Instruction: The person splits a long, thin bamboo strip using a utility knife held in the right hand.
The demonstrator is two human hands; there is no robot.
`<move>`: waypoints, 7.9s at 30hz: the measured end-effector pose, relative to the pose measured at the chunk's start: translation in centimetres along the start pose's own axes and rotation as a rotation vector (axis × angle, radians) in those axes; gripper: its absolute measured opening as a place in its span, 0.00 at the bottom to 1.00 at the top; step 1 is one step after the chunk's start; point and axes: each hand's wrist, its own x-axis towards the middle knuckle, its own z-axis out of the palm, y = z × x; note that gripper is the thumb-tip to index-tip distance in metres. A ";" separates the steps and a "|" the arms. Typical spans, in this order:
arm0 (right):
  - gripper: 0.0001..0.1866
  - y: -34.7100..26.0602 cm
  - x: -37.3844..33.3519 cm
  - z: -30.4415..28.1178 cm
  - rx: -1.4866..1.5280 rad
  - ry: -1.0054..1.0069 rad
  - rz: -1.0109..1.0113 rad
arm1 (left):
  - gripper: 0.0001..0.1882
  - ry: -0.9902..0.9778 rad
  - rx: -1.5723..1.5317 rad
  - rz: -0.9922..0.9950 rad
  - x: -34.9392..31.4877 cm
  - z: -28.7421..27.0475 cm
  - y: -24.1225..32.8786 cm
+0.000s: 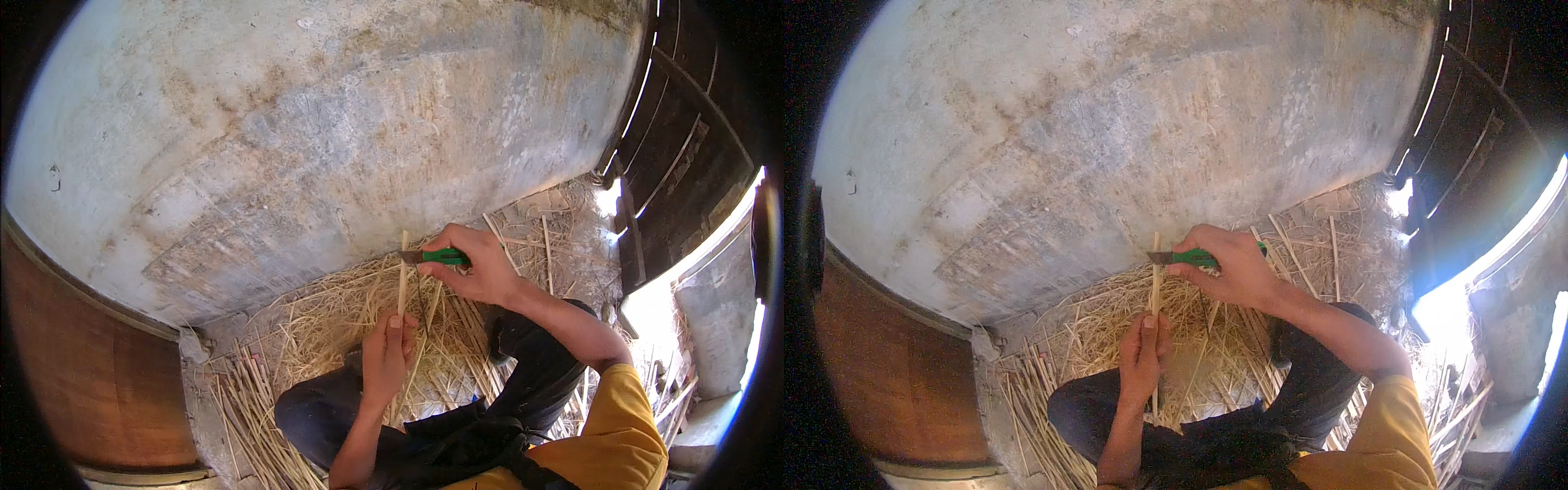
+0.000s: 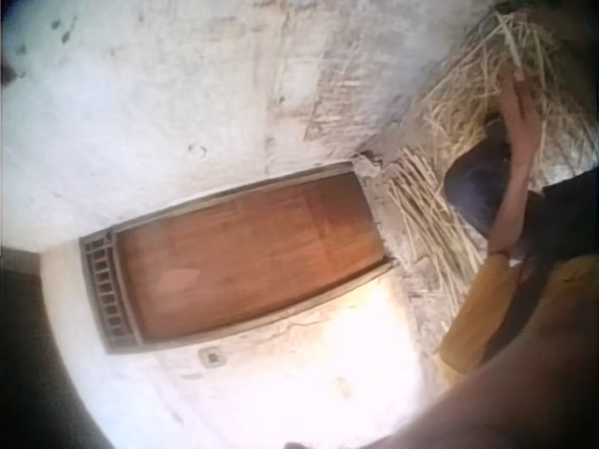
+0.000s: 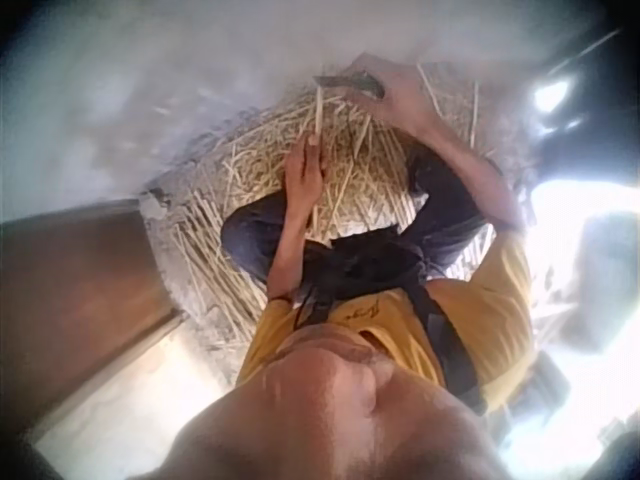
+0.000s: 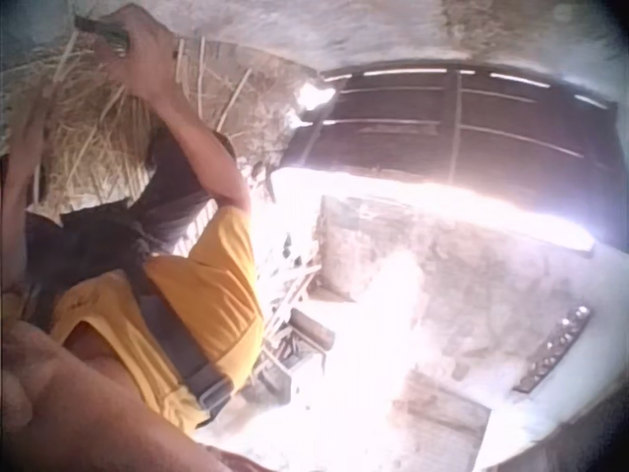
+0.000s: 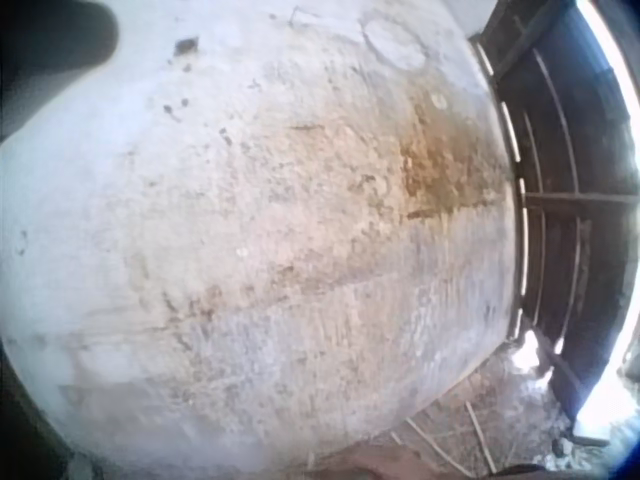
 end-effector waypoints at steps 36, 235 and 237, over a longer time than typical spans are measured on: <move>0.11 -1.0 -2.2 2.4 -0.146 0.029 -0.152 | 0.12 0.198 0.398 0.223 -0.3 1.1 -1.2; 0.14 -0.7 -1.9 1.6 0.652 -0.025 0.451 | 0.13 -0.239 -0.074 0.050 0.1 -0.6 0.3; 0.12 -0.3 -2.3 1.3 0.647 0.069 0.350 | 0.12 -0.223 -0.060 0.036 0.1 -0.5 0.4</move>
